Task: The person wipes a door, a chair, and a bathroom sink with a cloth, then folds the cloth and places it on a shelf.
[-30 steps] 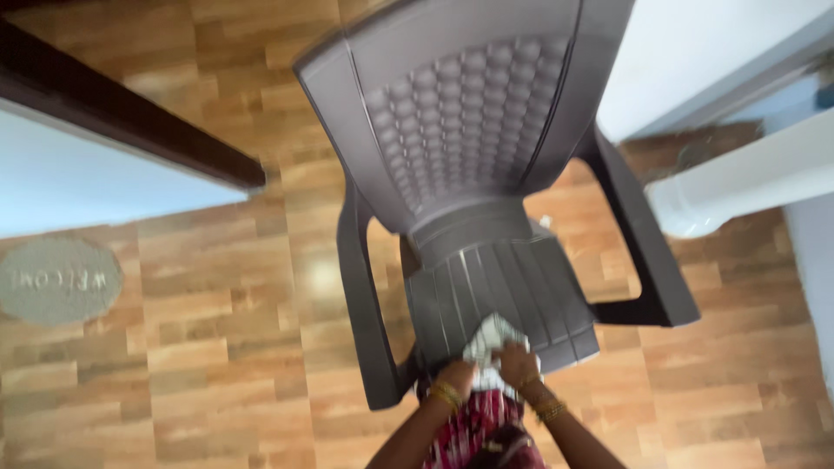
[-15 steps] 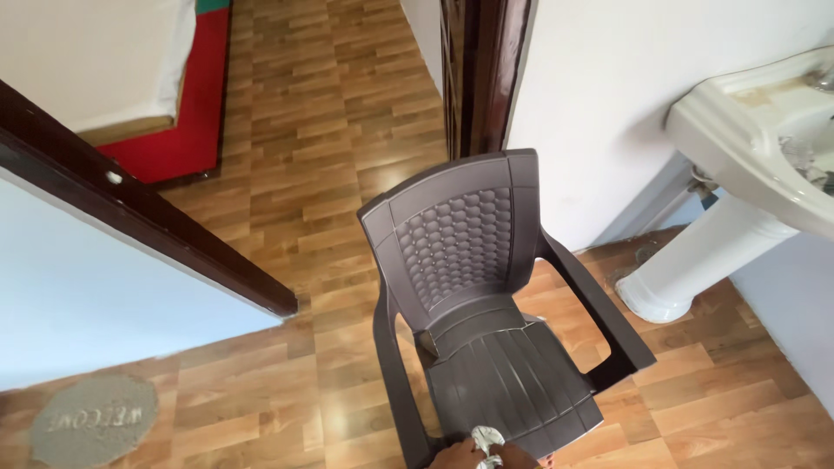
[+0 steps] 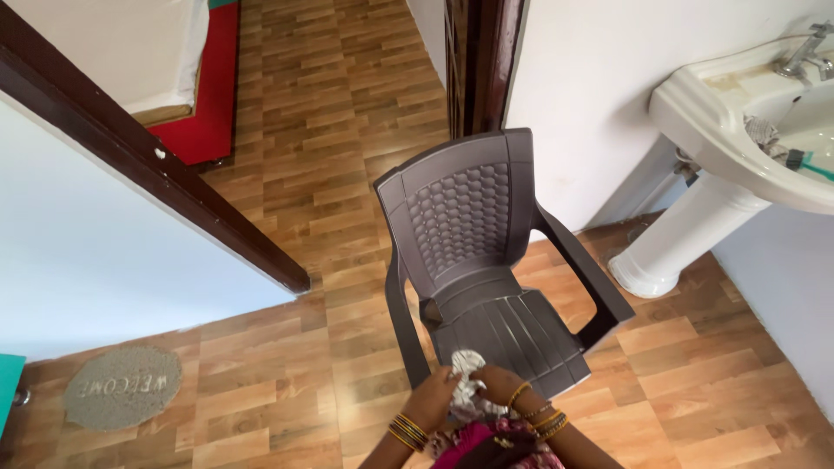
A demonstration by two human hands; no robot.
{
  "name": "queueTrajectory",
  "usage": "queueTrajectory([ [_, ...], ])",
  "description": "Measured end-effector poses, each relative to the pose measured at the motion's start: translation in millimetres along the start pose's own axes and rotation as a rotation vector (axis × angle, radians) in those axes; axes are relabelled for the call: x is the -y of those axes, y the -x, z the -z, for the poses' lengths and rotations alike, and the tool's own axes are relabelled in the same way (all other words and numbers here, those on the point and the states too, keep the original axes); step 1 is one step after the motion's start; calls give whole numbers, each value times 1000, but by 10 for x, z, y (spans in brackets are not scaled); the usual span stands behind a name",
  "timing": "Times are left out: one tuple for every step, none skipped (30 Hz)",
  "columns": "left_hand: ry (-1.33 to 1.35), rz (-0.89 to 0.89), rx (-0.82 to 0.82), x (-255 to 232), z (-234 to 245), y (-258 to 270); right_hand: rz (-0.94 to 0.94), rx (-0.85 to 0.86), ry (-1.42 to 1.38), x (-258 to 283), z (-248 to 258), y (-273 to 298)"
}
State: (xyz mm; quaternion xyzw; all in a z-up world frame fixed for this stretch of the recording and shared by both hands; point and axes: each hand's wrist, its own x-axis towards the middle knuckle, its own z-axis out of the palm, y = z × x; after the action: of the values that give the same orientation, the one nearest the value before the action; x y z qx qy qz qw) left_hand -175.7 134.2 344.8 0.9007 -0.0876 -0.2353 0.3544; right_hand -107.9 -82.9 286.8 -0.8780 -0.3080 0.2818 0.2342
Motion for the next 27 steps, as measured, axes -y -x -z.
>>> queueTrajectory([
  [-109,-171,-133,16,56,21,-36,13,43,-19,23,-10],
  [-218,-342,-265,29,76,60,-36,17,42,-39,39,-14],
  [-216,-341,-262,32,84,96,-7,-8,63,-63,53,-7],
  [-211,-322,-267,24,108,94,21,-32,85,-93,76,0],
  [-205,-302,-268,-3,111,102,18,-27,81,-123,92,23],
  [-201,-300,-262,-46,102,124,19,-17,81,-154,120,47],
  [-188,-236,-261,-98,102,136,22,-10,84,-192,172,77],
  [-175,-172,-261,-162,80,148,20,-8,83,-227,219,133],
  [-175,-171,-262,-228,54,138,45,-16,91,-261,283,168],
  [-158,-180,-286,-290,13,129,71,-24,99,-294,339,216],
  [-141,-187,-312,-343,-37,115,74,-23,102,-338,400,270],
  [-141,-185,-317,-395,-99,105,78,-39,108,-385,458,336],
  [-113,-140,-284,-454,-150,60,86,-58,121,-442,554,367],
  [-84,-95,-250,-505,-198,15,93,-59,131,-489,628,401],
  [-83,-94,-263,-557,-261,-26,78,-36,138,-542,682,445],
  [-62,-113,-272,-608,-325,-62,62,-13,145,-593,732,473],
  [-39,-131,-281,-658,-370,-115,70,-11,157,-644,782,496],
  [-35,-130,-294,-696,-388,-171,64,4,166,-693,830,513],
  [-45,-123,-288,-733,-422,-190,59,23,175,-743,869,542],
  [-55,-116,-282,-772,-450,-213,68,30,186,-797,918,565],
  [-47,-108,-293,-803,-476,-223,81,15,162,-838,951,592],
  [-41,-118,-323,-835,-495,-240,95,1,138,-875,985,620],
  [-39,-132,-353,-867,-489,-280,105,5,146,-894,1017,629],
  [-37,-126,-366,-916,-509,-302,79,22,159,-907,1039,648],
  [-47,-132,-377,-971,-532,-315,51,34,171,-926,1073,652],
  [-57,-138,-387,-1024,-537,-348,60,35,179,-955,1108,659],
  [-58,-136,-395,-1077,-539,-381,92,10,188,-979,1116,681],
])
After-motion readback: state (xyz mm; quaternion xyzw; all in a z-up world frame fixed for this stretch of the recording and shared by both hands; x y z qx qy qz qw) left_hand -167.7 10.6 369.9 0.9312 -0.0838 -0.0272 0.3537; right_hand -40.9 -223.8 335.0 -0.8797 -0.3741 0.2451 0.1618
